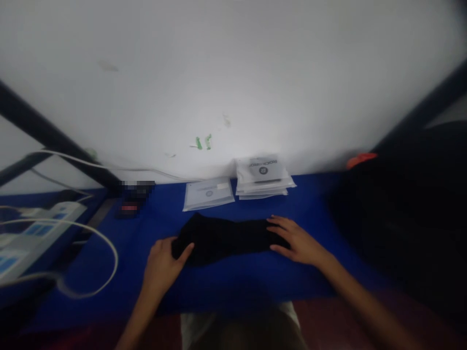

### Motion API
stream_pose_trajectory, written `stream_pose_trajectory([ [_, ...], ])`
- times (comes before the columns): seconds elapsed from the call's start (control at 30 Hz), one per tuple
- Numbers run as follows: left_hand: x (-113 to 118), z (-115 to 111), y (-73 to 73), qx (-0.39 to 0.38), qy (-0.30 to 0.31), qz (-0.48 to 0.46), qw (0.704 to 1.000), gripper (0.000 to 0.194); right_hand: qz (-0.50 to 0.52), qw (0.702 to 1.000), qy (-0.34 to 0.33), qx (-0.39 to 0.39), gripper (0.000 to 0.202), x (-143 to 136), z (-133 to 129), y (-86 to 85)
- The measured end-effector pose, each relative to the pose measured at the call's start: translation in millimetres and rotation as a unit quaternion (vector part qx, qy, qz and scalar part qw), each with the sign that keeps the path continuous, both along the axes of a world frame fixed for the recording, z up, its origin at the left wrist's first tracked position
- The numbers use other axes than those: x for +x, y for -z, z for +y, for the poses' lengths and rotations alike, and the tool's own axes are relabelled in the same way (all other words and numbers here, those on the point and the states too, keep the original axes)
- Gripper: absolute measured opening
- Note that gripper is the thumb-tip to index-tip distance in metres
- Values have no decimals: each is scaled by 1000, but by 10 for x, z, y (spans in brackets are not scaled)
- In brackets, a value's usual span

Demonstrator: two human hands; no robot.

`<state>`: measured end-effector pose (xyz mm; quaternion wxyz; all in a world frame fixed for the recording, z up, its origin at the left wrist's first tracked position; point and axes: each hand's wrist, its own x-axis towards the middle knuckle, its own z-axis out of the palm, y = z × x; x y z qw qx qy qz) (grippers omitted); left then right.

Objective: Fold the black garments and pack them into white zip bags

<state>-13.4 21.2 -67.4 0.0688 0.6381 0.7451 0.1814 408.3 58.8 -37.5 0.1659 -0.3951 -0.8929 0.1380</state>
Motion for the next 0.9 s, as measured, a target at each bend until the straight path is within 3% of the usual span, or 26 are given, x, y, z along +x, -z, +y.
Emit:
stream_pose_trajectory([
  [0.1,-13,49,-82,-5,21,-66,998,36,-6,1000,-12,-19,46,-57,-63,-9],
  [0.2,-66,144,-307,-14,-52,-100,994,27,-6,999,-39,-38,51,-155,-159,-51],
  [0.3,-35,234,-533,68,-76,-94,990,23,-3,994,-90,-57,62,-295,-262,-88],
  [0.4,248,228,-590,173,25,-92,980,17,-12,989,-131,-63,62,-440,-335,-83],
  [0.47,561,144,-526,180,110,-97,973,16,-20,988,-139,-60,54,-515,-355,-53],
  [0.5,727,81,-482,176,187,-98,961,22,-25,989,-135,-59,49,-543,-358,-32],
  [0.6,1117,-133,-404,89,384,-85,915,43,-45,992,-108,-52,26,-590,-355,27],
  [0.7,1188,-262,-464,23,454,-93,886,37,-55,993,-99,-40,8,-591,-361,48],
  [0.8,997,-229,-522,62,378,-130,915,22,-33,994,-101,-22,9,-573,-379,24],
  [0.9,775,-100,-430,94,189,-113,971,23,-12,995,-100,-1,12,-561,-389,-12],
])
